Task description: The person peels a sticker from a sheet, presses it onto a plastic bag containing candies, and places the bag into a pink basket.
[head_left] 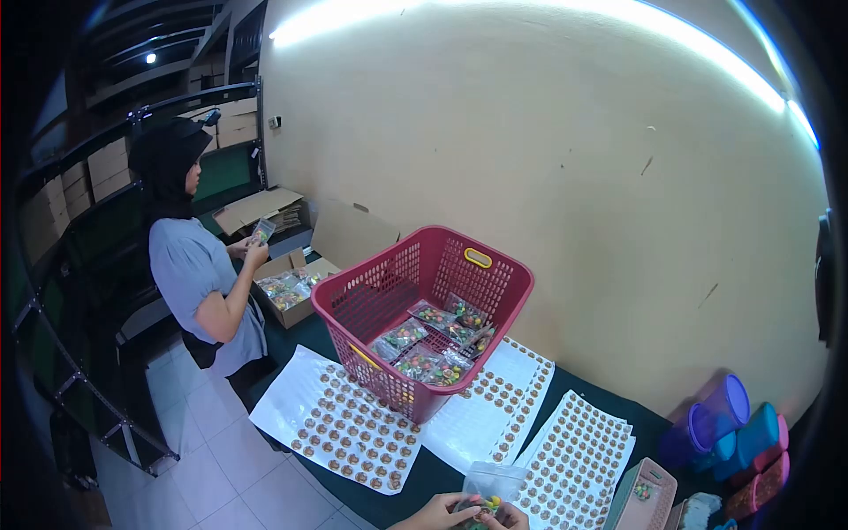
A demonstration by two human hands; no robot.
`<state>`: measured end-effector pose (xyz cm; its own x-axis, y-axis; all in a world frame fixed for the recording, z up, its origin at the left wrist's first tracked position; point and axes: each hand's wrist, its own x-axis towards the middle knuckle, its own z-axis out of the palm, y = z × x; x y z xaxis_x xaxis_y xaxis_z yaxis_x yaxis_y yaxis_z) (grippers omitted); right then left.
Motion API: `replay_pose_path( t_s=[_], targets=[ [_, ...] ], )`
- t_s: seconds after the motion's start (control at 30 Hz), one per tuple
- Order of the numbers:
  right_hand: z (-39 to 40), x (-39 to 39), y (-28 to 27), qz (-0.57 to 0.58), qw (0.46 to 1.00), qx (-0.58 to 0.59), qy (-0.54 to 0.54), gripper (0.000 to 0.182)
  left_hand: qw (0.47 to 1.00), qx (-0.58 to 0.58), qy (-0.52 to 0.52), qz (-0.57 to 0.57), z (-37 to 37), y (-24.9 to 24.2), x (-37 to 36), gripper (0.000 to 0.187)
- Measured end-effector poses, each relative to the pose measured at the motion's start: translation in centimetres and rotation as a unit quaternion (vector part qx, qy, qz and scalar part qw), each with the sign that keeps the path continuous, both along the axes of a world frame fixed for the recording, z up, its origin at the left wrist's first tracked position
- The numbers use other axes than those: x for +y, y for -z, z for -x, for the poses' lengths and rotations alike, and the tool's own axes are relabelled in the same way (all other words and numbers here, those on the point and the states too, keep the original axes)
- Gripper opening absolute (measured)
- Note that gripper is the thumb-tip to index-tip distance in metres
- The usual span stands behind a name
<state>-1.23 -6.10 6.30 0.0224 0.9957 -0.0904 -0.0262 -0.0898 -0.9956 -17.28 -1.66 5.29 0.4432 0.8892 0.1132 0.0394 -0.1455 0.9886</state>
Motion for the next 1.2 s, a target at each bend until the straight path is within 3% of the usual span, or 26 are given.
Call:
replay_pose_path(
  t_s=[0.07,0.17,0.2,0.43,0.5,0.57,0.67,0.7,0.77,0.9,0.97,1.03,1.1,1.2],
  targets=[
    [0.5,0.4,1.4,-0.044,0.998,-0.035,0.009,0.022,0.993,0.053,0.016,0.104,0.3,1.8,0.6,0.038],
    [1.8,0.9,1.6,-0.037,0.999,-0.016,-0.009,0.021,0.979,0.131,-0.013,0.157,1.4,-0.7,1.1,0.039],
    [2.0,1.1,1.5,-0.032,0.999,-0.003,-0.022,0.022,0.987,0.026,-0.042,0.151,1.4,-0.4,0.8,0.037],
    [2.8,1.9,1.8,-0.024,0.999,0.003,-0.037,0.028,0.989,0.018,-0.031,0.146,1.8,1.1,1.3,0.037],
    [3.2,1.9,2.0,-0.015,0.999,-0.005,0.034,0.029,0.999,-0.014,0.001,0.05,1.5,2.6,1.6,0.039],
    [3.3,2.0,1.6,0.001,0.999,0.011,0.031,0.028,0.999,-0.007,0.018,0.039,1.3,2.7,2.0,0.041],
    [3.3,2.6,2.3,-0.028,0.998,-0.001,0.054,0.029,0.998,-0.007,-0.036,-0.048,1.1,1.2,2.7,0.035],
    [3.8,2.9,1.8,-0.085,0.993,0.02,0.073,0.027,0.997,-0.056,-0.044,-0.003,1.2,0.5,3.0,0.032],
    [3.0,3.2,2.1,-0.05,0.997,-0.037,0.037,0.029,0.983,-0.162,-0.084,0.001,1.4,0.2,4.2,0.028],
    [3.1,3.9,-1.3,-0.111,0.988,-0.105,0.017,0.034,0.984,-0.143,-0.087,-0.056,2.3,-3.5,5.7,0.024],
    [2.2,4.1,-3.8,-0.201,0.942,-0.256,0.085,0.04,0.983,-0.13,-0.085,-0.1,2.6,-5.4,5.8,0.022],
    [1.5,4.5,-7.6,-0.312,0.882,-0.329,0.127,0.046,0.973,-0.01,-0.044,-0.226,3.1,-6.7,5.9,0.02],
    [0.9,4.2,-10.5,-0.308,0.882,-0.344,0.089,0.032,0.964,0.033,-0.005,-0.263,3.1,-7.8,5.8,0.018],
    [0.1,4.3,-12.2,-0.353,0.819,-0.449,-0.062,0.011,0.956,0.032,0.064,-0.285,2.8,-9.3,5.4,0.017]
  ],
)
